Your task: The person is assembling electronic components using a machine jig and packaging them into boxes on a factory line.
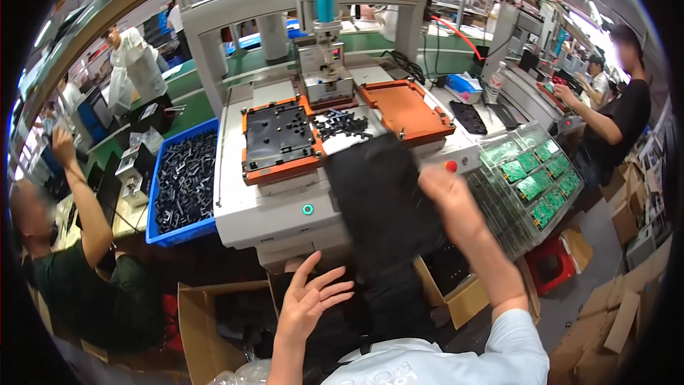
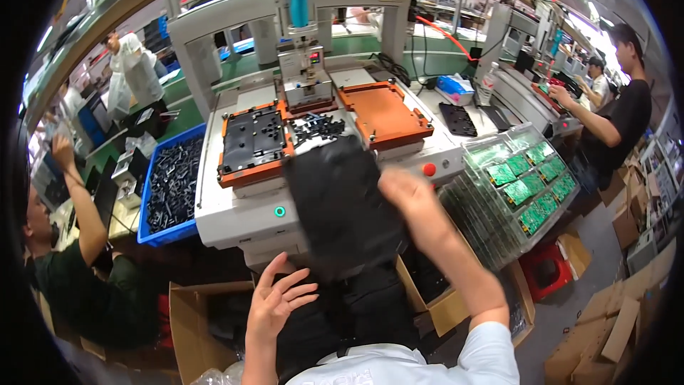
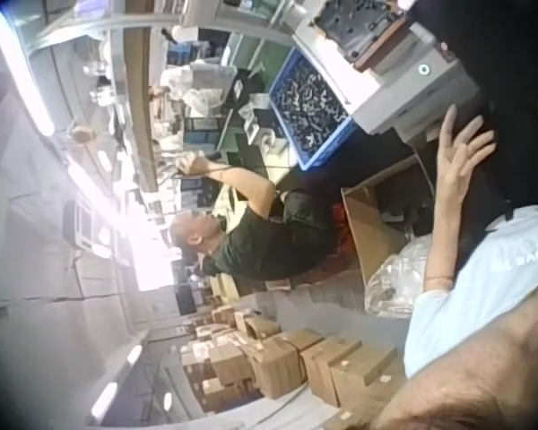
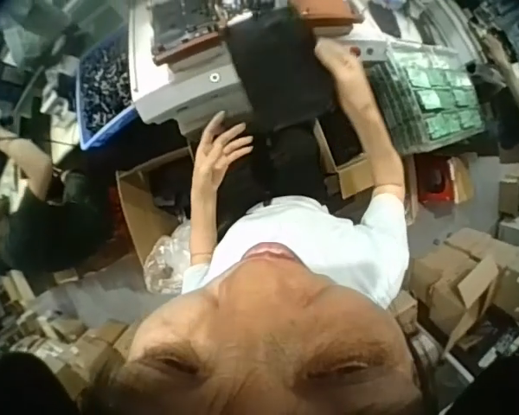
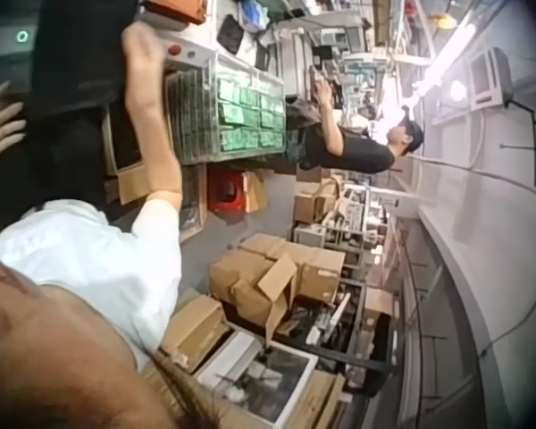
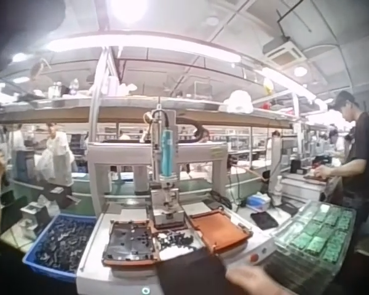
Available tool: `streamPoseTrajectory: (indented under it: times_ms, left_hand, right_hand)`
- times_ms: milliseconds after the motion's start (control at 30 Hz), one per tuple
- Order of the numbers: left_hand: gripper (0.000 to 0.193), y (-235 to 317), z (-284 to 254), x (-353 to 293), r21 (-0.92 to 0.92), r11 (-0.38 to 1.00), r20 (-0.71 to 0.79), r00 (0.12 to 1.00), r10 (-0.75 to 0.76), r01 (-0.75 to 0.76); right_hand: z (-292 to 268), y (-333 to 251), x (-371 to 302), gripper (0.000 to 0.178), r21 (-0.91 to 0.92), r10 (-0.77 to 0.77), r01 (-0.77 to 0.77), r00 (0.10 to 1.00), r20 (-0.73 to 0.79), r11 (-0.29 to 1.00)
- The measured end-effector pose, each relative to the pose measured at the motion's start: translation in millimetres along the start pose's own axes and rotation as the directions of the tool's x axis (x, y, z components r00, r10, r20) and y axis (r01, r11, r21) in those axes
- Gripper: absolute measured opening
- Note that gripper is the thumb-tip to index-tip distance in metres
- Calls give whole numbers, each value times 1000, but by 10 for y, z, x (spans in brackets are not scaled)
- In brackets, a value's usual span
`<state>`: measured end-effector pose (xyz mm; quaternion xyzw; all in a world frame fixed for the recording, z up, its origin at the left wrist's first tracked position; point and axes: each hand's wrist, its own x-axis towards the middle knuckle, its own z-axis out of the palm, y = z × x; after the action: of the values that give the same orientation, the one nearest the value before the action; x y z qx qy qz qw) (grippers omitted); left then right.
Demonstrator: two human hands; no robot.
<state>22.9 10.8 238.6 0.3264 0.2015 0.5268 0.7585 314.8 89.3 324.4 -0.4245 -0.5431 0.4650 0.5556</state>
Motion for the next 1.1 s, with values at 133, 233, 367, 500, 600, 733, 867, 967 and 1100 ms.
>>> streamPoseTrajectory:
  times_ms: [133, 233, 367, 500, 600, 733, 867, 967, 1100]
  left_hand:
    - [54, -100, -451, -52, 235, 972, -140, 990, 15, 19]
    - [44, -309, -1001, -86, 446, 895, -365, 915, 175, 7]
    - [38, -850, -1964, -158, 712, 701, -446, 794, 412, 36]
    - [42, -1123, -2427, -456, 860, 417, -493, 694, 525, 296]
    - [44, -1185, -2285, -464, 894, 298, -447, 711, 543, 335]
    - [41, -1237, -2174, -465, 927, 195, -372, 737, 564, 319]
    - [37, -1213, -2105, -433, 921, 174, -381, 717, 583, 349]
    - [35, -1210, -2094, -455, 911, 168, -399, 705, 586, 377]
    - [34, -1185, -2040, -445, 907, 165, -406, 705, 582, 387]
  right_hand:
    - [-831, -590, 888, 30, -212, -157, 133, 982, -101, 968]
    - [-1309, -709, 1559, 29, -359, -138, 126, 990, -8, 925]
    - [-1795, -453, 2162, 27, -406, 64, -137, 980, -188, 904]
    - [-1389, -319, 2336, 27, -540, 191, -298, 950, -246, 788]
    - [-1388, -89, 2435, 27, -544, 201, -276, 960, -194, 792]
    - [-1572, 49, 2570, 31, -691, 209, -267, 963, -170, 672]
    - [-1642, 259, 2535, 37, -791, 61, -125, 992, -111, 599]
    - [-1520, 316, 2424, 41, -754, 181, -239, 970, -160, 613]
    - [-1573, 278, 2361, 43, -632, 362, -420, 904, -228, 651]
